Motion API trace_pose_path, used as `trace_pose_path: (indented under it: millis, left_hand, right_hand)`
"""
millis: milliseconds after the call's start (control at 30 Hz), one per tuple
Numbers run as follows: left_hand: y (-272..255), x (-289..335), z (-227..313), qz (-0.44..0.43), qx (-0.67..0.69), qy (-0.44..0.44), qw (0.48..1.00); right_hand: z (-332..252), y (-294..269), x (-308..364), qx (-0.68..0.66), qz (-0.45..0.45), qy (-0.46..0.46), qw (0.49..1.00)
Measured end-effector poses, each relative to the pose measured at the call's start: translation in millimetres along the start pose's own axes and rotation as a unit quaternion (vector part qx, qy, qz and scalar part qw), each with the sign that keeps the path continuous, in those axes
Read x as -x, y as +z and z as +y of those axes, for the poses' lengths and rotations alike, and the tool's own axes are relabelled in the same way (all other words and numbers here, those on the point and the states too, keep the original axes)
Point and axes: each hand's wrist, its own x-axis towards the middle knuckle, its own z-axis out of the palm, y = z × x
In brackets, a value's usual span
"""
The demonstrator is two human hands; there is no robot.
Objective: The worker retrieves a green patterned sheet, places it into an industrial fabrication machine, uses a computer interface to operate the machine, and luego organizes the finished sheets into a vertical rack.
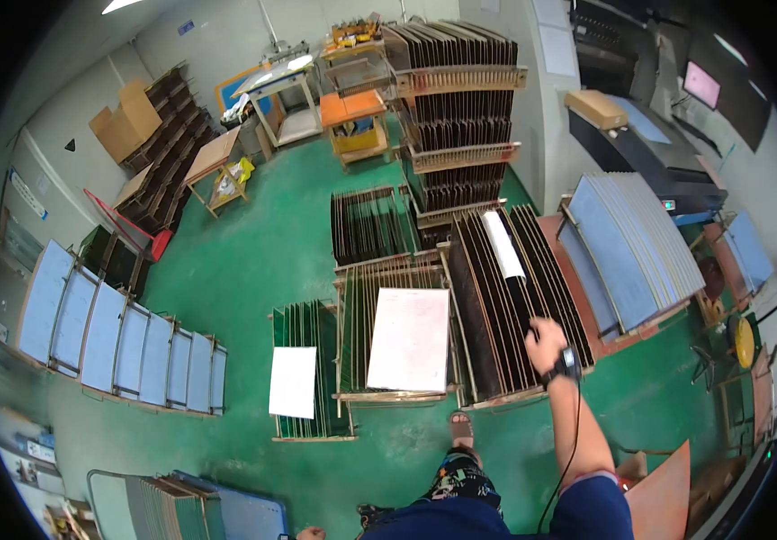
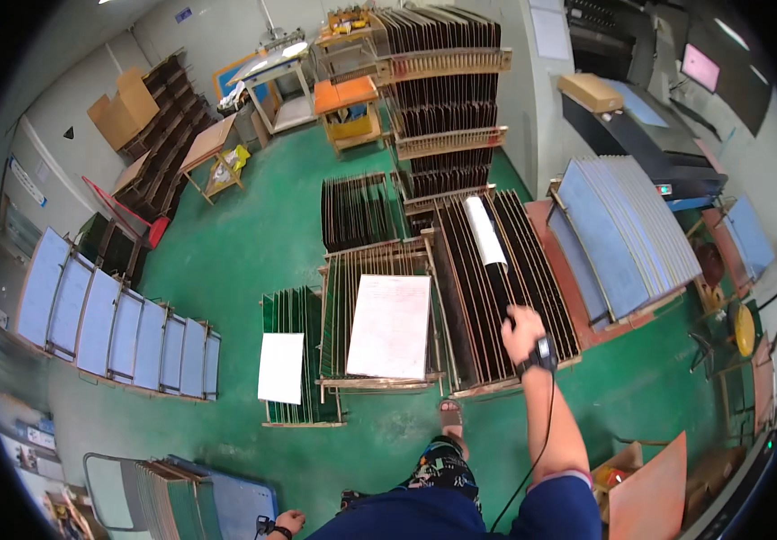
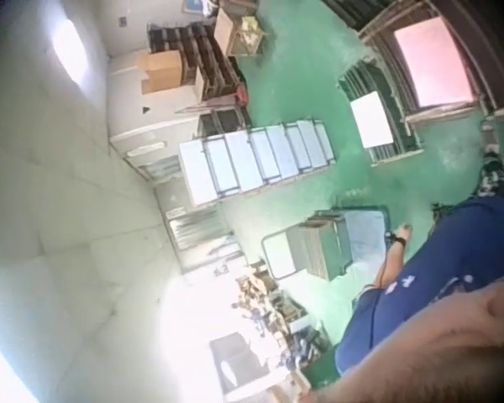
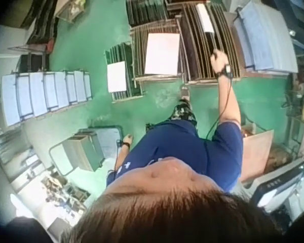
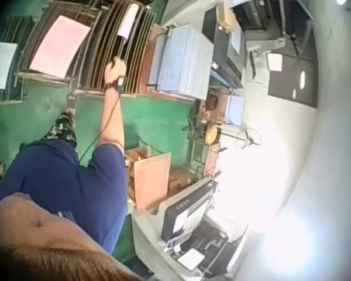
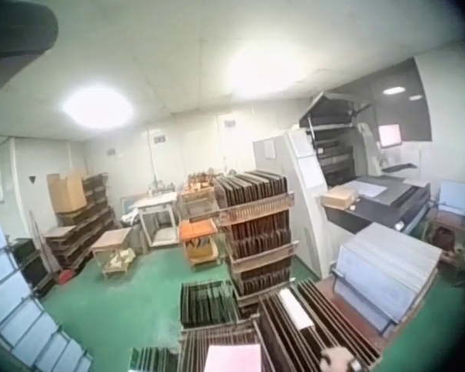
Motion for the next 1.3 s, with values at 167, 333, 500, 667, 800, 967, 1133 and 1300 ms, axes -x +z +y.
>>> trace_pose_path:
  millis: [167, 333, 500, 667, 800, 967, 1133, 1300]
  left_hand:
    - [-0.9, 37.6, 132.5, -0.088, 0.049, 0.003, 0.995]
    - [-12.4, 74.4, 289.1, -0.001, 0.234, 0.101, 0.967]
    - [-38.0, 93.6, 370.5, 0.006, 0.202, 0.157, 0.967]
    - [-71.8, 85.0, 412.3, 0.045, 0.305, 0.214, 0.927]
    - [-127.4, 90.7, 473.4, 0.037, 0.333, 0.276, 0.901]
    - [-201.2, 117.3, 557.2, 0.057, 0.403, 0.437, 0.802]
    - [-218.7, 164.7, 592.6, -0.285, 0.539, 0.503, 0.613]
    - [-195.4, 168.9, 592.4, -0.204, 0.571, 0.431, 0.668]
  right_hand:
    - [45.8, 62.2, -120.4, 0.068, -0.194, 0.054, 0.977]
    - [63.6, 96.4, -149.1, 0.102, -0.196, 0.007, 0.975]
    - [60.4, 82.4, -177.5, 0.043, -0.128, -0.01, 0.991]
    - [22.6, -17.3, -233.9, -0.198, 0.036, -0.017, 0.979]
    - [-12.4, -112.2, -235.5, -0.311, -0.044, -0.173, 0.933]
    - [-33.5, -142.5, -214.8, -0.411, -0.065, -0.102, 0.904]
    - [-48.2, -133.6, -172.9, -0.635, -0.234, 0.16, 0.719]
    - [-59.0, -130.6, -159.4, -0.759, -0.239, 0.247, 0.552]
